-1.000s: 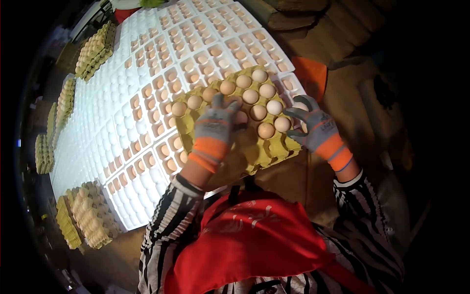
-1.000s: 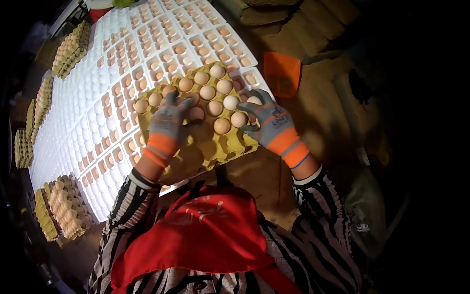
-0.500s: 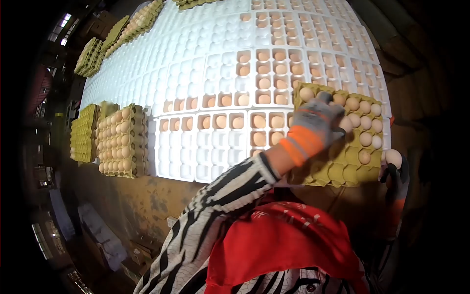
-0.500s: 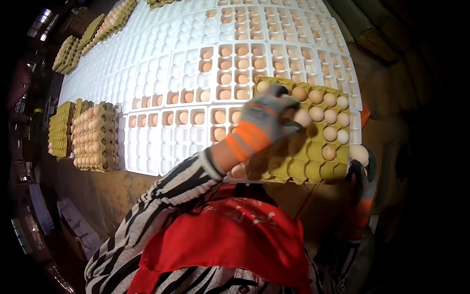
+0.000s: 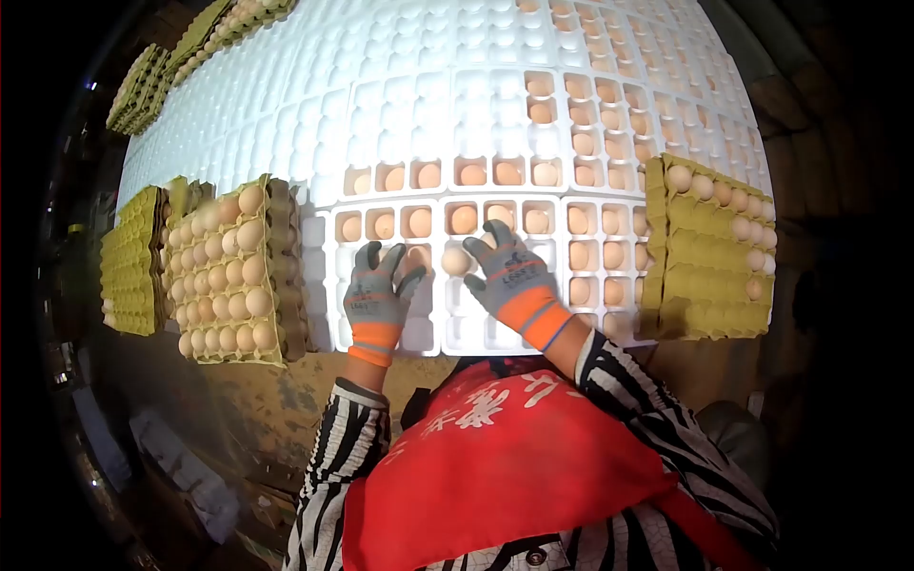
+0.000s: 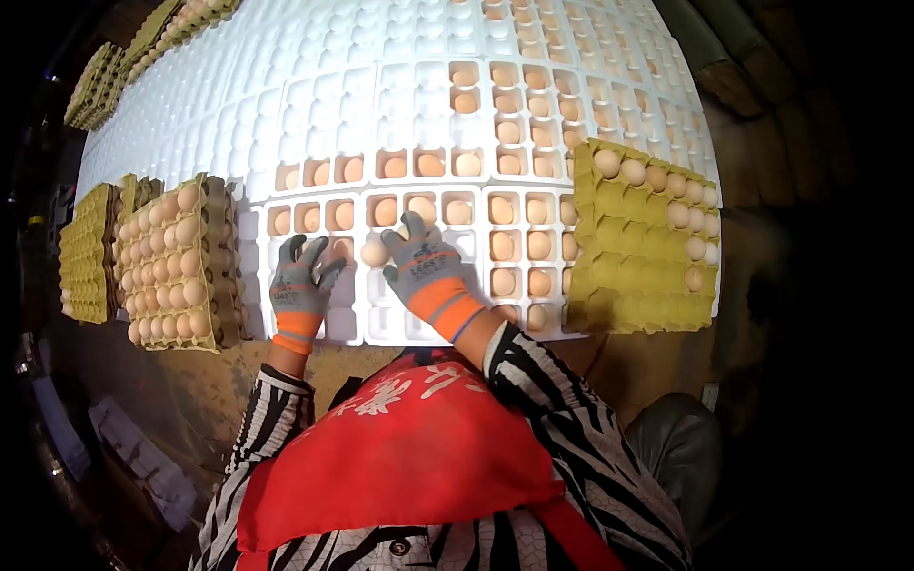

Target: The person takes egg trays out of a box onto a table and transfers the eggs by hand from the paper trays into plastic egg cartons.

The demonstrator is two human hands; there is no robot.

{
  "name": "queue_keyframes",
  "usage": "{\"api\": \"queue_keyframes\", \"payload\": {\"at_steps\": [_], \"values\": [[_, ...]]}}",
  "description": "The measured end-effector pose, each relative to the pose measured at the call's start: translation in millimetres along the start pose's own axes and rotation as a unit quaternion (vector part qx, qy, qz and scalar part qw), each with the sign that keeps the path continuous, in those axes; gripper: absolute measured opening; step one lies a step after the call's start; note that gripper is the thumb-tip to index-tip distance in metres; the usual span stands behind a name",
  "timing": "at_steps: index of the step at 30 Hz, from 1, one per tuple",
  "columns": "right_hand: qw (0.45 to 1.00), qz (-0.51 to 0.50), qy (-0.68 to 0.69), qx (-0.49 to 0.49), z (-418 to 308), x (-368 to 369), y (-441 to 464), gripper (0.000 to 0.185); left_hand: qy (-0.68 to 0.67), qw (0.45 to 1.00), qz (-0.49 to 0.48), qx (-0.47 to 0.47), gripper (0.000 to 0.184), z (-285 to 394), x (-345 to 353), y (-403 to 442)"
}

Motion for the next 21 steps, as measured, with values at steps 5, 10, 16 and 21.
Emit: {"api": "queue_keyframes", "payload": {"at_steps": [5, 10, 16, 21], "values": [[0.967, 0.120, 0.225, 0.019, 32.1, -7.4, -20.4, 0.039, -0.153, 0.988, -0.008, -0.034, 0.039, -52.0, -4.3, 4.1], [0.797, 0.249, 0.550, -0.006, 52.8, -24.8, -22.3, 0.040, -0.357, 0.923, 0.123, -0.071, 0.035, -82.5, 1.3, 2.2], [0.928, 0.280, -0.045, -0.241, 47.4, -2.6, -13.6, 0.036, -0.042, 0.989, 0.123, 0.066, 0.030, -95.6, 56.6, 9.8], [0.961, 0.189, 0.158, -0.122, 29.6, -34.2, -39.4, 0.041, -0.026, 0.987, 0.156, 0.031, 0.036, -85.6, 26.0, 9.2]]}}
Point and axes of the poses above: each hand's wrist, its own y-axis towards the middle knuckle, its own x-axis out of the palm, z = x × y, the point moved 8 cm from there along y, towards the middle knuckle, and after that the axes turned 8 degrees about y, right-handed, at the moved point
